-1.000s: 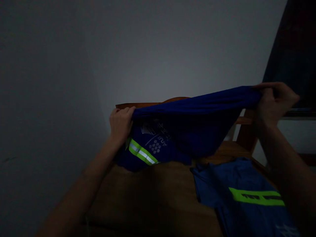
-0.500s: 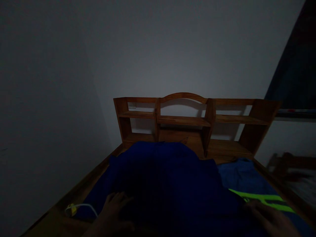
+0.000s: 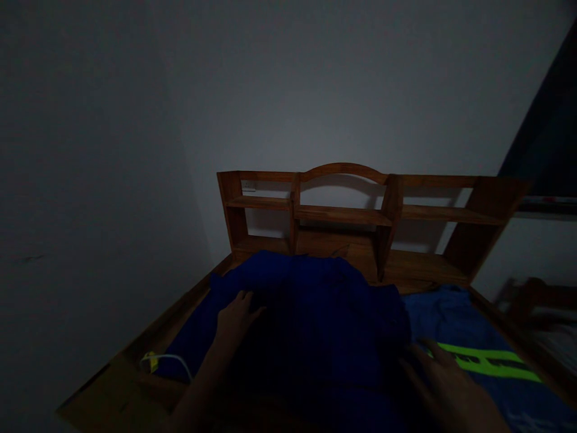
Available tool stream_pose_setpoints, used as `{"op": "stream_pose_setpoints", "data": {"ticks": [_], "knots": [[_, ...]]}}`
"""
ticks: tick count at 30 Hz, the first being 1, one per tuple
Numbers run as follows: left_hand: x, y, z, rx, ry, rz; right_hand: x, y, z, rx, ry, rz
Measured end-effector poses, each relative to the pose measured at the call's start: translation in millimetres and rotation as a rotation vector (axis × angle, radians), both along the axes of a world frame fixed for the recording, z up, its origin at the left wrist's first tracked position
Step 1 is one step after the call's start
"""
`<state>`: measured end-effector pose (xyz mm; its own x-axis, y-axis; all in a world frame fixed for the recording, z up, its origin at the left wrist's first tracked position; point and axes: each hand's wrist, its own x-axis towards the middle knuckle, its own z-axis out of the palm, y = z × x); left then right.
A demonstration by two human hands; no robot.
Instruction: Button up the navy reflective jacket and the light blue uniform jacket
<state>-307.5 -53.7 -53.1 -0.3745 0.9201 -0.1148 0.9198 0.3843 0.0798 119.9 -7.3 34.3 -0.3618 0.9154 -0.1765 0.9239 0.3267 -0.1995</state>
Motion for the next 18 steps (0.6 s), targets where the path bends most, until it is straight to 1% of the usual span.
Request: {"op": "stream_pose_setpoints", "data": {"ticks": [3,4,6,7,9,12,14,16,18], "knots": [[3,14,-8.3,-0.054,0.012,0.026,-59,3,13.5,-0.191,0.191,0.107],[3,18,-9.5,-0.052,0.003,0.028,-77,5,14.5,-0.249,0.253,0.140],[4,22,-8.9,0.012,-0.035,0.041,-111,12,10.0,-0.355,0.379,0.202],[3,22,-6.8,0.070,-0.059,0.068,-128,16,4.1,-0.404,0.441,0.218],[2,18,1.1,0.218,-0.127,0.161,-162,27,-13.8,-0.504,0.568,0.216],[3,5,21.0,0.461,-0.262,0.350,-215,39,-48.6,-0.667,0.691,0.104],[5,-8,36.2,0.619,-0.349,0.465,-249,43,-69.0,-0.682,0.777,0.018],[5,-24,49.1,0.743,-0.411,0.582,-277,45,-82.3,-0.734,0.887,-0.043],[0,-44,57.5,0.813,-0.420,0.694,-299,45,-88.0,-0.804,0.979,-0.063]]}}
